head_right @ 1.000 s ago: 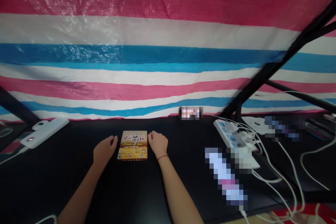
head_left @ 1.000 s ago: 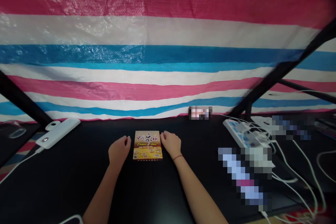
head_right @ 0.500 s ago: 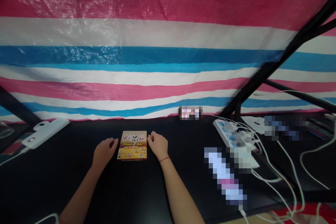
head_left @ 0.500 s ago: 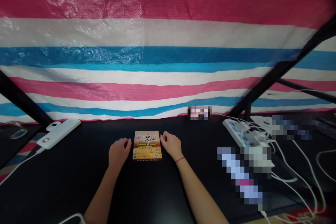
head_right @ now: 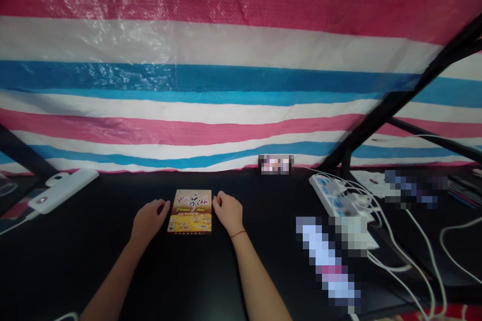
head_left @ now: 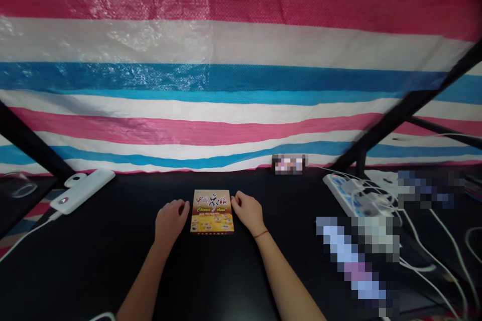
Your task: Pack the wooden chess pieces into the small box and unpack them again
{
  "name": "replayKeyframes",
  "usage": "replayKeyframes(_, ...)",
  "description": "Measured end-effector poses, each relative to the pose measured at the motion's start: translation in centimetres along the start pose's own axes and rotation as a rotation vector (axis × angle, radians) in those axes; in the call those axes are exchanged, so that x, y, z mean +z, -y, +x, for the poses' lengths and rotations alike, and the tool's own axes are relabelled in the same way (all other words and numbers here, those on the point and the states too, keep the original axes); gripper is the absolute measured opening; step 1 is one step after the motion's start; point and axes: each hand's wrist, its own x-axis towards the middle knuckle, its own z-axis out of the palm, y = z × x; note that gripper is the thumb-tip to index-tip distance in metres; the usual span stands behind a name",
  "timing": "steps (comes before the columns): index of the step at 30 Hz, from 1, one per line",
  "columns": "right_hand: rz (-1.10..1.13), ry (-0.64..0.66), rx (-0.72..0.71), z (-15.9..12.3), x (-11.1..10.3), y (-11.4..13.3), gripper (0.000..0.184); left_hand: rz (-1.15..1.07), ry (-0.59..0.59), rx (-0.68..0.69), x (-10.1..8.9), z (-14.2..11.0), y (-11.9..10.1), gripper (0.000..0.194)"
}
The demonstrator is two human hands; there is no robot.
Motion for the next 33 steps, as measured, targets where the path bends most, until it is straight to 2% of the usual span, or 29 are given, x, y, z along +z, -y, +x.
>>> replayKeyframes(9, 0.029, 0.006, 0.001, 0.0, -0.1, 0.0, 0.027, -0.063, -0.009, -0.011, -0.4, -0.1, -0.2, 0.031)
replayKeyframes(13, 0.075, 0.009, -0.01, -0.1, -0.4, 0.2, 0.026, -0.368, -0.022, 0.041, -0.4, -0.1, -0.4, 0.031)
replayKeyframes(16, 0.128, 0.012, -0.036, -0.2, -0.7, 0.4, 0.035, -0.541, -0.016, 0.086, -0.3, -0.1, -0.5, 0.035)
replayKeyframes(19, 0.19, 0.013, -0.068, -0.3, -0.8, 0.5, 0.039, -0.523, -0.007, 0.092, -0.1, -0.1, -0.5, 0.035)
replayKeyframes(23, 0.338, -0.005, -0.082, -0.5, -0.5, 0.5, 0.034, -0.471, -0.012, 0.099, 0.3, -0.2, -0.5, 0.031)
replayKeyframes(28, 0.602, -0.06, -0.006, -0.5, -0.4, 0.4, 0.035, -0.407, -0.007, 0.134, 0.8, -0.3, -1.0, 0.028)
replayKeyframes(33, 0.918, -0.137, 0.109, -0.8, -1.6, 1.6, 0.036, -0.306, 0.018, 0.182, 0.5, -0.5, -1.7, 0.027)
